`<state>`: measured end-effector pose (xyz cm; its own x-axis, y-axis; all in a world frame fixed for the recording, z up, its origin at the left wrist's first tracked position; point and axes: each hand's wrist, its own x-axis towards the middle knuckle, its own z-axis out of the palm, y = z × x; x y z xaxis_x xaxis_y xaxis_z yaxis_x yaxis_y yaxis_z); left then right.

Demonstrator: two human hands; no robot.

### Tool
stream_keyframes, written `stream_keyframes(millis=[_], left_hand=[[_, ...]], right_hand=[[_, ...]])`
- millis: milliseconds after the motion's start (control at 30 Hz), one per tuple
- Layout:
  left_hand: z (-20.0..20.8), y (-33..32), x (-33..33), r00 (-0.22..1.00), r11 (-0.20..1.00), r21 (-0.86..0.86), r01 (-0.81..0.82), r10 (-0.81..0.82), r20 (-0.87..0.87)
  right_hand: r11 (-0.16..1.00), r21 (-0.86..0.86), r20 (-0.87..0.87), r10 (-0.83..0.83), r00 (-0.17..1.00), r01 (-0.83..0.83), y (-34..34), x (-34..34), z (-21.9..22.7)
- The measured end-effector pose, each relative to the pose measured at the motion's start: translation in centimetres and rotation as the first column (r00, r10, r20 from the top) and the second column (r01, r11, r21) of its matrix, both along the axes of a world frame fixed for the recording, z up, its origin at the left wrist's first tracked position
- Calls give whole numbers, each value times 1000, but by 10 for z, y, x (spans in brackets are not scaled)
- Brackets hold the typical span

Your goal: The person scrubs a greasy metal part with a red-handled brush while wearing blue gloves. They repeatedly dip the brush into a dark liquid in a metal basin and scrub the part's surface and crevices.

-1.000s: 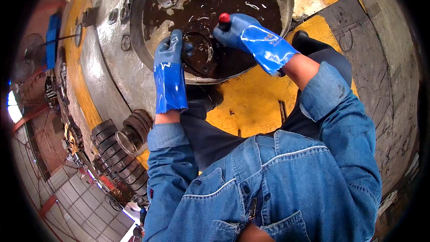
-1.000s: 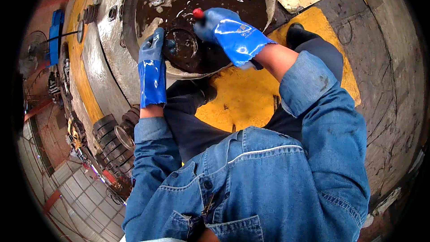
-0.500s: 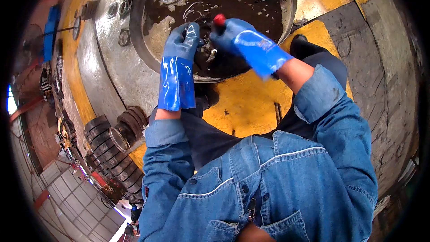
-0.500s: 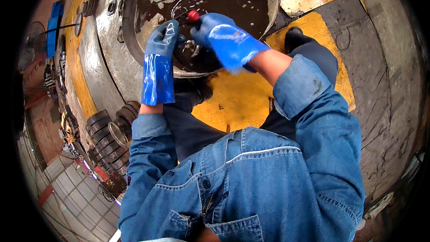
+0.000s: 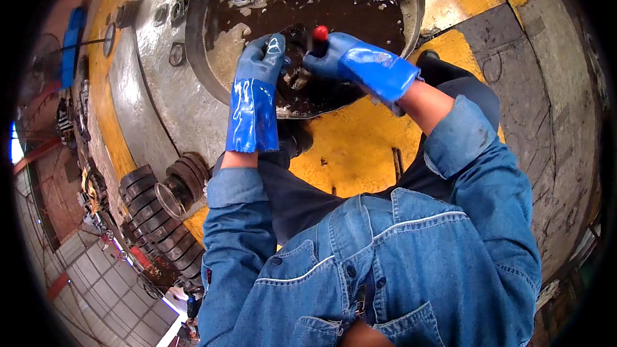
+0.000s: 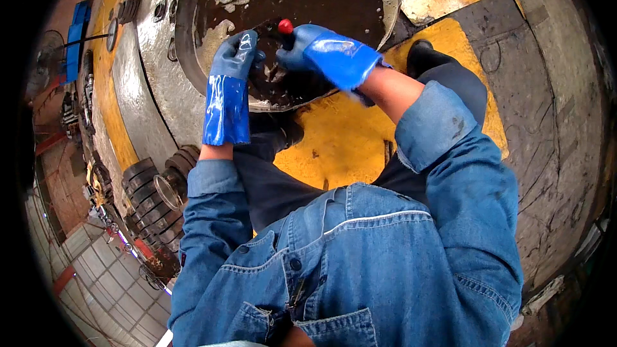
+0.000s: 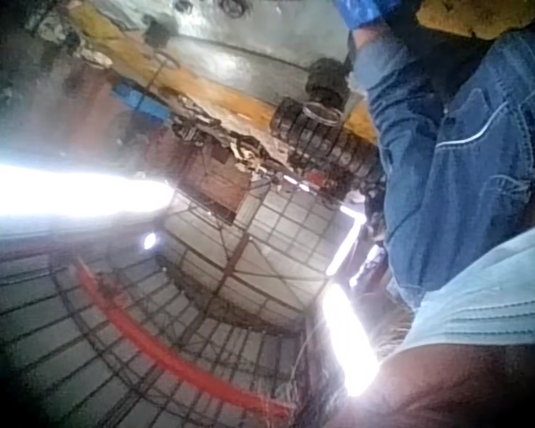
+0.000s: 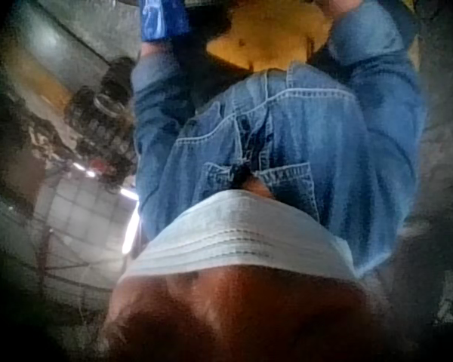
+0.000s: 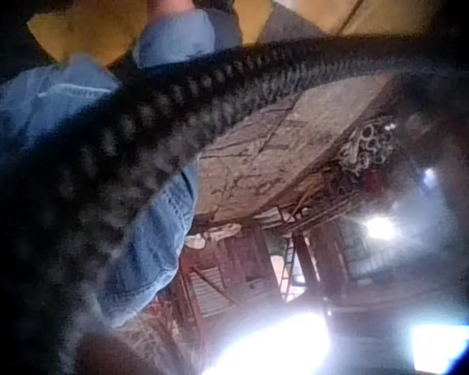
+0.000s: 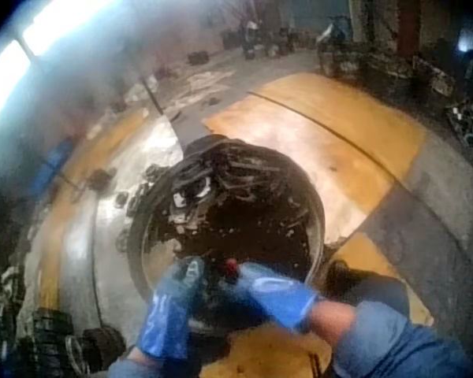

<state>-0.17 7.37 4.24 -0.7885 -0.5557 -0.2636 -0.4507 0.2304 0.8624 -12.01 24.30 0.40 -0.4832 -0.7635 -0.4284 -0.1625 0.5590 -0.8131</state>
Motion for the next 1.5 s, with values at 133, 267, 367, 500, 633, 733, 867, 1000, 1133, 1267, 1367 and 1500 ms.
stream_keyframes(millis=[133,267,367,500,633,733,867,1000,1133,1267,1367,1500], left_hand=[[4,0,-1,994,1000,-11,-5,6,113],[2,-8,3,996,998,-5,-63,64,62],[9,-1,-2,999,998,60,-31,29,38],[9,1,5,995,994,71,-84,87,-49],[11,0,4,994,992,93,-82,88,-60],[16,3,7,993,992,107,-72,81,-88],[0,-19,8,975,970,222,-98,138,-176],[8,-15,8,966,965,230,-122,169,-195],[1,-19,11,971,981,157,-113,142,-191],[12,-8,9,961,959,246,-140,191,-198],[7,-21,10,939,943,261,-207,266,-218],[3,-23,8,919,955,190,-229,276,-280]], right_hand=[[905,-341,-705,-69,705,-252,1,2,0],[857,-435,-630,-71,773,-276,11,5,15],[965,-223,-365,-217,905,141,13,6,-11],[924,-268,533,-94,841,273,19,-3,-2],[781,-438,426,-256,868,445,36,-9,59],[702,-522,516,-193,834,485,28,-10,41],[695,-584,362,-239,901,419,32,-14,8],[691,-508,410,-332,849,515,40,-28,19],[578,-667,438,-207,875,470,11,-22,23],[690,-631,180,-314,932,354,23,-23,7],[759,-358,335,-439,834,543,31,-27,-4],[761,-169,244,-583,775,626,20,-39,10]])
